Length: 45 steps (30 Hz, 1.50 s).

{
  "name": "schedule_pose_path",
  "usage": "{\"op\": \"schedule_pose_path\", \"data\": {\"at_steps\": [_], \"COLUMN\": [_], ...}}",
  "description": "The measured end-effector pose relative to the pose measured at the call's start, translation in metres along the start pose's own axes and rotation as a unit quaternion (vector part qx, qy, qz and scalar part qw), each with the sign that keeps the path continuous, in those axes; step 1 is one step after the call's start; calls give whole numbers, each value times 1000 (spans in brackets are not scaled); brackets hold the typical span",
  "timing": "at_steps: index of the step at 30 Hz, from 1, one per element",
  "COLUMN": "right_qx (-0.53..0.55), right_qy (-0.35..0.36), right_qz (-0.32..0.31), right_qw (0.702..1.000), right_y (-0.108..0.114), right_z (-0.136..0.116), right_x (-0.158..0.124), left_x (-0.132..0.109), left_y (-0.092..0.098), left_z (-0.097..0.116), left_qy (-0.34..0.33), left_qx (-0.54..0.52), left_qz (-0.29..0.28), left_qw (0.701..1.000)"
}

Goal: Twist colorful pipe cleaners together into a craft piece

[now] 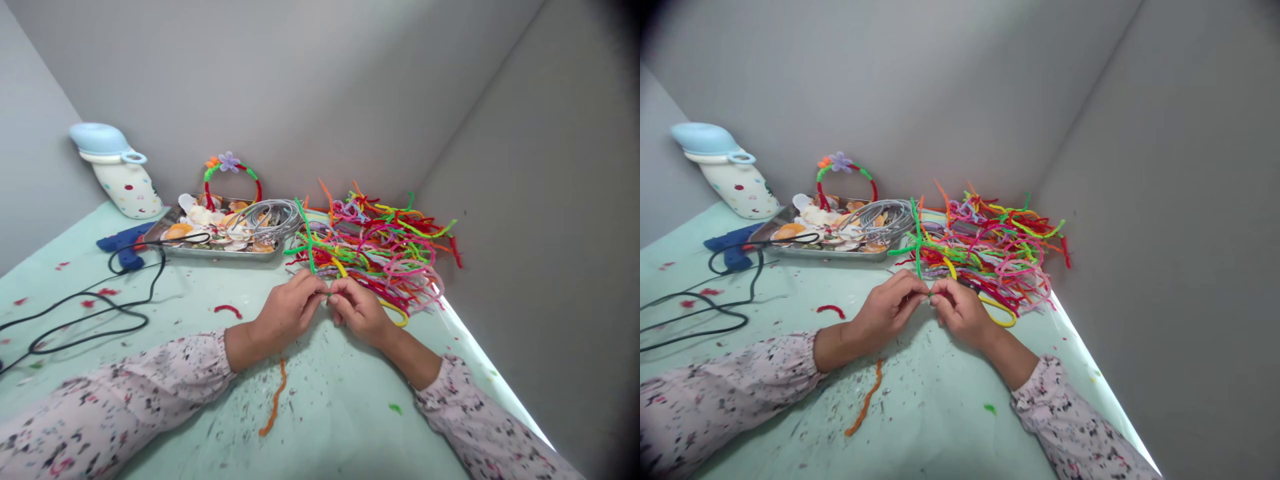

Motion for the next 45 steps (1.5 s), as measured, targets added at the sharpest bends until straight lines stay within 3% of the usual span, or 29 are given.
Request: {"op": "schedule_pose_path", "data": {"at_steps": [5, 9, 11, 16, 23, 29, 37, 42, 45], "right_qx": [22, 80, 92, 87, 3, -144, -249, -245, -239], "right_qy": [7, 14, 19, 28, 65, 182, 322, 279, 248], "right_qz": [73, 127, 125, 95, 94, 120, 152, 203, 196], "right_qw": [997, 989, 988, 991, 993, 965, 901, 906, 918], "right_y": [0, 0, -1, -3, -2, 1, 1, 4, 3], "right_z": [3, 5, 5, 3, -1, -9, -21, -18, -17], "right_x": [0, 2, 2, 0, -4, -4, -5, -5, -4], "left_x": [-4, -5, -3, 1, 1, 0, -2, 0, 0], "left_y": [4, 5, 4, 2, 0, -3, 7, 8, 7], "left_z": [9, 12, 10, 7, 4, 0, 10, 14, 14], "left_qy": [-17, -26, 6, 61, 50, 29, -41, -38, -37], "left_qx": [-35, -32, -30, -70, -80, -13, 30, 63, 73], "left_qz": [68, 47, 34, 60, 25, 31, 152, 170, 157], "left_qw": [997, 998, 999, 994, 995, 999, 987, 983, 984]}}
Point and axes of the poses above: each hand's wrist, its own x-axis towards the middle knuckle, its own y-axis out of the back of the hand, z = x × y, the point moved 1 cm from there along x, towards the middle knuckle, and after that the axes turned 5 degrees about -z, right-handed, at the moved point
